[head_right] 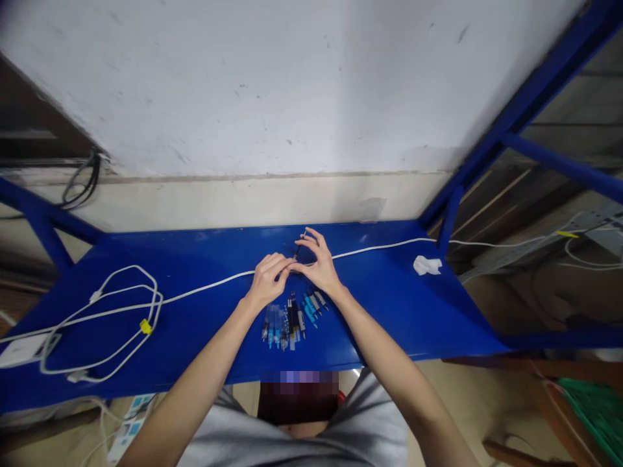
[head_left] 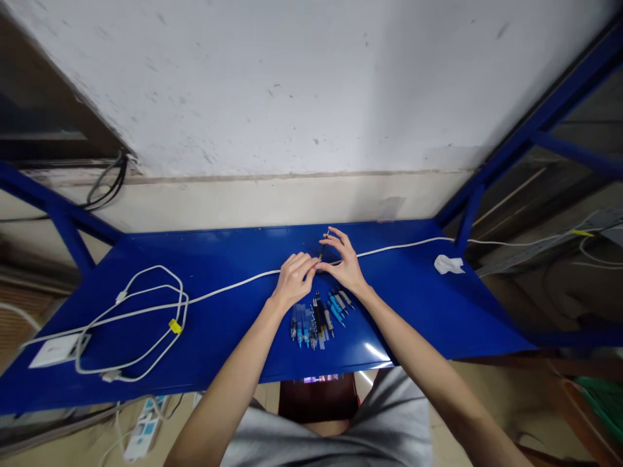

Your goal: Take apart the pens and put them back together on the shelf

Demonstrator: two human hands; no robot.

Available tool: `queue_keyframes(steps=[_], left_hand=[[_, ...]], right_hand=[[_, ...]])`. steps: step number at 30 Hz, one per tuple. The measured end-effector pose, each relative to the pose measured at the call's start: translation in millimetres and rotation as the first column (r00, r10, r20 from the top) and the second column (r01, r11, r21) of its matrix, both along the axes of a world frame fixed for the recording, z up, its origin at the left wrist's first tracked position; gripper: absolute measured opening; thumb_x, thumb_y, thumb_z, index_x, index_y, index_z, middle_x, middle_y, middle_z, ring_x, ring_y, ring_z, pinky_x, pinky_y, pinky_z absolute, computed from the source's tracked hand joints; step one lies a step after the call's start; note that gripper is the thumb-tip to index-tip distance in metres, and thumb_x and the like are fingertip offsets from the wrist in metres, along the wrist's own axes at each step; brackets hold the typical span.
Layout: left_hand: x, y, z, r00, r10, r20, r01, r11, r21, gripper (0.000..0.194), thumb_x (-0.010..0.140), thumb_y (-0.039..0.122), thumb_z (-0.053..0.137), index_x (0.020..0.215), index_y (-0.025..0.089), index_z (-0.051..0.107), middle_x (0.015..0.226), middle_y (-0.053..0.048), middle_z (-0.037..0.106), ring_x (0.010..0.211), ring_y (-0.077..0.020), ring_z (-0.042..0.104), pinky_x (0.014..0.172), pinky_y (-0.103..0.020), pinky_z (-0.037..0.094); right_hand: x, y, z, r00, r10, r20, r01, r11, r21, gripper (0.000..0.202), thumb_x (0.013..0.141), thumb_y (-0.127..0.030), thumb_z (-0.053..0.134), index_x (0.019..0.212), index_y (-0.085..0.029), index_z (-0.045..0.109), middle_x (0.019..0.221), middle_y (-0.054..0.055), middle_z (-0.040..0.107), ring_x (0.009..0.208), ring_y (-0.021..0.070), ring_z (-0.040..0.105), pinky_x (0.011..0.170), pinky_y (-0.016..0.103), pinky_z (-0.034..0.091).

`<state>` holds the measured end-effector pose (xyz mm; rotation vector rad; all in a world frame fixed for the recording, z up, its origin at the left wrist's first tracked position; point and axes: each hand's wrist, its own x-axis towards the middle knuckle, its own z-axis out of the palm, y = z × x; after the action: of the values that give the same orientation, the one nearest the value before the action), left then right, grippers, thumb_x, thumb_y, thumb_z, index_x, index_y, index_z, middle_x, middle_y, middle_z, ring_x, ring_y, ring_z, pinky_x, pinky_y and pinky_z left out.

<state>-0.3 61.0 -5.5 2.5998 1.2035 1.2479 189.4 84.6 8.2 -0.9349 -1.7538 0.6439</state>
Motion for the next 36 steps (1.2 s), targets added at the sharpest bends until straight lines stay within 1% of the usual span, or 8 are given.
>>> queue_keyframes(steps=[7, 10, 12, 15, 21, 25, 31, 36], left_hand=[[-5, -4, 1.3, 1.000, 0.024, 0.007, -0.024, 0.998, -0.054, 0.027, 0.105, 0.028, 0.046, 0.106, 0.019, 0.071, 0.089, -0.006, 0.070, 0.084, -0.0191, 0.061, 0.076, -0.035, 0.044], [-6, -4, 1.1, 0.999, 0.024, 0.030, -0.022, 0.998, -0.061, 0.026, 0.105, 0.028, 0.047, 0.109, 0.019, 0.071, 0.093, -0.006, 0.072, 0.087, -0.0192, 0.061, 0.079, -0.035, 0.044], [-5, -3, 0.5, 0.998, 0.022, 0.052, -0.019, 0.998, -0.060, 0.026, 0.105, 0.028, 0.048, 0.112, 0.020, 0.072, 0.095, -0.006, 0.072, 0.088, -0.0192, 0.061, 0.080, -0.036, 0.044], [-5, -1, -1.1, 0.995, 0.014, 0.095, -0.007, 0.997, -0.071, 0.025, 0.104, 0.028, 0.051, 0.113, 0.020, 0.072, 0.093, -0.005, 0.073, 0.088, -0.0191, 0.061, 0.081, -0.036, 0.045], [-3, -1, -2.7, 0.992, 0.027, 0.122, -0.013, 0.993, -0.117, 0.023, 0.103, 0.028, 0.053, 0.111, 0.020, 0.074, 0.092, -0.005, 0.073, 0.088, -0.0197, 0.062, 0.084, -0.038, 0.047], [-2, -2, -3.0, 0.986, -0.012, 0.167, 0.033, 0.992, -0.119, 0.025, 0.103, 0.028, 0.052, 0.112, 0.019, 0.073, 0.089, -0.006, 0.071, 0.086, -0.0198, 0.062, 0.083, -0.038, 0.050], [0, -1, -6.8, 0.970, -0.087, 0.226, 0.119, 0.984, -0.132, 0.024, 0.103, 0.032, 0.055, 0.114, 0.020, 0.072, 0.092, -0.005, 0.070, 0.086, -0.0188, 0.060, 0.080, -0.036, 0.052], [2, -2, -5.5, 0.967, -0.094, 0.236, 0.127, 0.984, -0.128, 0.025, 0.103, 0.030, 0.053, 0.115, 0.020, 0.072, 0.091, -0.005, 0.069, 0.087, -0.0183, 0.059, 0.081, -0.035, 0.051]], right_hand=[[-2, -2, -5.9, 0.998, -0.051, 0.020, 0.051, 0.999, 0.004, 0.060, 0.075, -0.064, 0.080, 0.119, -0.025, 0.069, 0.153, 0.015, 0.044, 0.132, 0.0322, 0.058, 0.116, 0.054, 0.044], [-3, -2, -8.4, 0.996, -0.082, 0.030, 0.082, 0.997, 0.005, 0.058, 0.076, -0.064, 0.079, 0.118, -0.025, 0.069, 0.152, 0.015, 0.045, 0.131, 0.0321, 0.058, 0.116, 0.053, 0.045], [-3, -2, -9.8, 0.997, -0.081, 0.010, 0.080, 0.997, 0.023, 0.058, 0.076, -0.064, 0.079, 0.118, -0.025, 0.070, 0.152, 0.015, 0.044, 0.132, 0.0320, 0.058, 0.116, 0.053, 0.045], [-3, -2, -12.1, 0.997, -0.074, -0.015, 0.074, 0.996, 0.044, 0.059, 0.077, -0.063, 0.079, 0.123, -0.026, 0.069, 0.153, 0.014, 0.042, 0.133, 0.0324, 0.056, 0.116, 0.052, 0.045], [-3, -4, -15.6, 0.994, -0.107, 0.035, 0.106, 0.993, 0.045, 0.062, 0.081, -0.061, 0.076, 0.134, -0.031, 0.065, 0.160, 0.011, 0.035, 0.139, 0.0331, 0.051, 0.117, 0.054, 0.044], [-3, -5, -15.2, 0.996, -0.092, 0.019, 0.091, 0.993, 0.069, 0.061, 0.084, -0.059, 0.075, 0.137, -0.031, 0.063, 0.160, 0.012, 0.035, 0.140, 0.0319, 0.051, 0.117, 0.053, 0.045], [-1, -3, -14.0, 0.995, -0.091, 0.044, 0.089, 0.995, 0.050, 0.051, 0.092, -0.056, 0.067, 0.137, -0.032, 0.064, 0.159, 0.010, 0.038, 0.138, 0.0306, 0.052, 0.117, 0.054, 0.045], [-2, -4, -12.4, 0.990, -0.139, -0.015, 0.140, 0.987, 0.075, 0.050, 0.089, -0.058, 0.069, 0.130, -0.030, 0.067, 0.154, 0.011, 0.042, 0.131, 0.0295, 0.056, 0.116, 0.053, 0.046]])
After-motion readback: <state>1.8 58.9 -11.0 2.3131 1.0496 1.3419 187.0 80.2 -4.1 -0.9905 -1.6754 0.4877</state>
